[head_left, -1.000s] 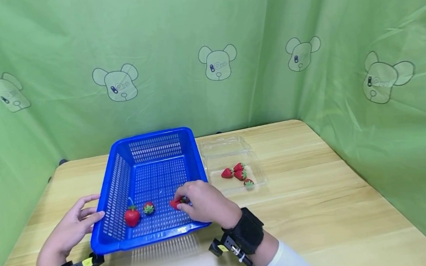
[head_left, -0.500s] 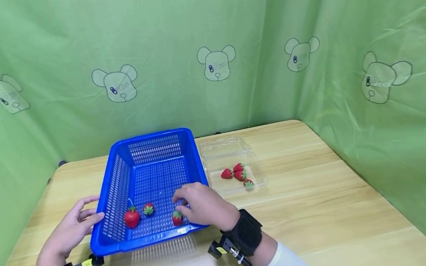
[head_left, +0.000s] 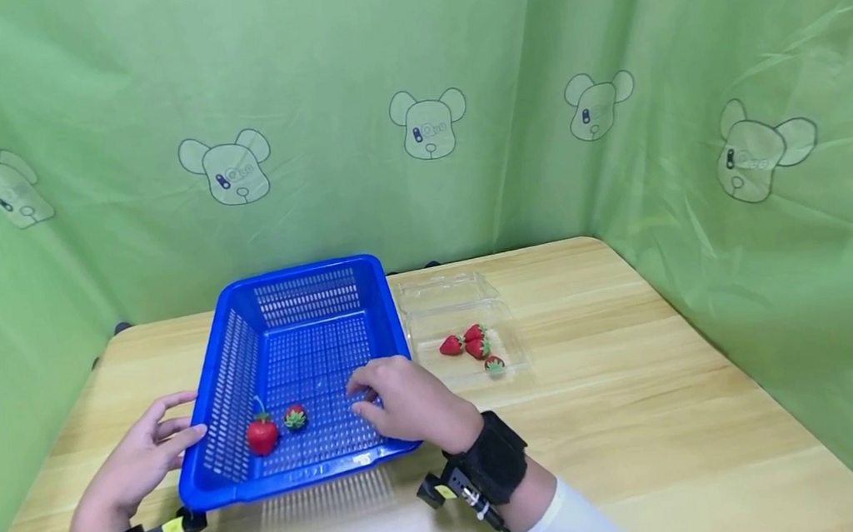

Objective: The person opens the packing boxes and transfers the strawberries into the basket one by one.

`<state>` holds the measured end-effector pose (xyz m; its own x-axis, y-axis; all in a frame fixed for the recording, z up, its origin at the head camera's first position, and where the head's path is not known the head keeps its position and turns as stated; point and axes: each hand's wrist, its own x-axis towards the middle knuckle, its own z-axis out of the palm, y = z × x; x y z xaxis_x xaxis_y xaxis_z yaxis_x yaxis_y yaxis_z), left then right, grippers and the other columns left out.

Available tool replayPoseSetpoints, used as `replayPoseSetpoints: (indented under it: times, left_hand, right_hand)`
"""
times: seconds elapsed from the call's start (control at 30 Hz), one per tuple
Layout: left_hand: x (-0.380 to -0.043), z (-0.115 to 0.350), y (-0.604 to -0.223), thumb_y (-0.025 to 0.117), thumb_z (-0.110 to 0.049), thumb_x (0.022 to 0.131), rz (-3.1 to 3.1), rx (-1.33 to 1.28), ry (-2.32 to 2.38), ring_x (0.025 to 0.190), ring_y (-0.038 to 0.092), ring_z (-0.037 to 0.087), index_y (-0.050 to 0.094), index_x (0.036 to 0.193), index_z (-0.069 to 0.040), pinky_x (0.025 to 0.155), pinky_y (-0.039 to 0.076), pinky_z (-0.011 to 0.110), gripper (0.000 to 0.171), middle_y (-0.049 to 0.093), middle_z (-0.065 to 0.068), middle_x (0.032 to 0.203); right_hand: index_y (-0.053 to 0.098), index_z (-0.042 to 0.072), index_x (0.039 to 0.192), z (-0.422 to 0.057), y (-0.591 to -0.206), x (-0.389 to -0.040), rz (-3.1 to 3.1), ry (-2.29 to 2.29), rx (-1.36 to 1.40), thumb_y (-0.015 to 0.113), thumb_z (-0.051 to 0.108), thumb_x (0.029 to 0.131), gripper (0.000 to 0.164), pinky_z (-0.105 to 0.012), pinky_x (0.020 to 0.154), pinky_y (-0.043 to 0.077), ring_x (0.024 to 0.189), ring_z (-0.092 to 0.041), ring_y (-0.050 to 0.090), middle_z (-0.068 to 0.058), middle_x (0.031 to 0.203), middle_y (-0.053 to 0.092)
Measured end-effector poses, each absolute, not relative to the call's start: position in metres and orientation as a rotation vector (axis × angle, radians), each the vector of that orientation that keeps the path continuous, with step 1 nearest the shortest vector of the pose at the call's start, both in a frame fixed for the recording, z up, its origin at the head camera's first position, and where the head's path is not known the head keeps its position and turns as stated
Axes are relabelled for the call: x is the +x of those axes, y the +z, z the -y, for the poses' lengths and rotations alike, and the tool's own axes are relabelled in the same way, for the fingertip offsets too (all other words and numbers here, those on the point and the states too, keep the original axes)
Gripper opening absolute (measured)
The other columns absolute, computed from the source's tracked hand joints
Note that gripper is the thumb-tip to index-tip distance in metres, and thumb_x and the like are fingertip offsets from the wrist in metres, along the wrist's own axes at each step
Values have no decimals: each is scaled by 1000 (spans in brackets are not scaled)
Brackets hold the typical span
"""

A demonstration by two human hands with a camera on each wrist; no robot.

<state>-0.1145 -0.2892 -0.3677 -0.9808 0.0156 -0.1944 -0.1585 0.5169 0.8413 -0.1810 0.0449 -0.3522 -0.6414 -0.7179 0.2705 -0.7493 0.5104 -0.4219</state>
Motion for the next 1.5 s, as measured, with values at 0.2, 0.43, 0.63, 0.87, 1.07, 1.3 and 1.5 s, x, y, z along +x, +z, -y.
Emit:
replayPoseSetpoints:
  times: [0.2, 0.43, 0.63, 0.87, 1.07, 1.3, 1.5]
  left_hand:
    - [-115, 289, -368, 46, -28, 102, -2582, -115, 1454, 108, 57, 38, 18, 145, 0, 86, 52, 53, 59, 46, 38, 130]
    - [-115, 289, -369, 46, -27, 102, -2589, -103, 1460, 106, 58, 36, 18, 145, 0, 85, 53, 52, 58, 48, 37, 128]
    - [-115, 289, -367, 46, -27, 102, -2597, -96, 1446, 107, 57, 38, 18, 145, 1, 85, 53, 53, 59, 47, 38, 129]
    - [-116, 288, -365, 45, -25, 102, -2597, -92, 1450, 105, 58, 37, 18, 144, 2, 84, 53, 51, 57, 48, 38, 128]
    - [-115, 287, -366, 45, -25, 102, -2595, -102, 1454, 105, 59, 37, 18, 144, 2, 84, 53, 52, 57, 48, 38, 128]
    - [-114, 287, -367, 45, -26, 102, -2590, -118, 1451, 106, 58, 38, 18, 145, 1, 85, 53, 52, 58, 47, 38, 129]
    - [-114, 286, -367, 47, -24, 101, -2590, -108, 1469, 102, 60, 34, 19, 144, 2, 82, 54, 47, 57, 49, 37, 126]
  right_hand:
    - [68, 9, 102, -51, -348, -186, 2698, 851, 1240, 65, 20, 91, 16, -25, 75, 56, 84, -12, 63, -5, 96, 70]
    - [67, 8, 99, -69, -339, -196, 2624, 1003, 1070, 67, 18, 89, 14, -32, 74, 58, 81, -12, 63, -3, 91, 70]
    - [69, 6, 95, -86, -337, -210, 2538, 1130, 888, 68, 13, 87, 11, -38, 77, 58, 81, -14, 66, -5, 91, 71]
    - [69, 4, 97, -103, -341, -226, 2527, 1152, 804, 68, 12, 87, 13, -40, 75, 59, 81, -20, 67, -12, 94, 72]
    - [68, 6, 100, -118, -349, -239, 2628, 1166, 635, 67, 17, 88, 16, -40, 73, 58, 83, -21, 68, -11, 97, 71]
    - [66, 7, 102, -127, -360, -251, 2708, 1164, 540, 66, 18, 88, 18, -43, 77, 57, 87, -24, 67, -11, 102, 69]
    - [67, 8, 103, -131, -368, -255, 2770, 1151, 465, 66, 18, 88, 18, -42, 78, 57, 88, -22, 67, -10, 104, 69]
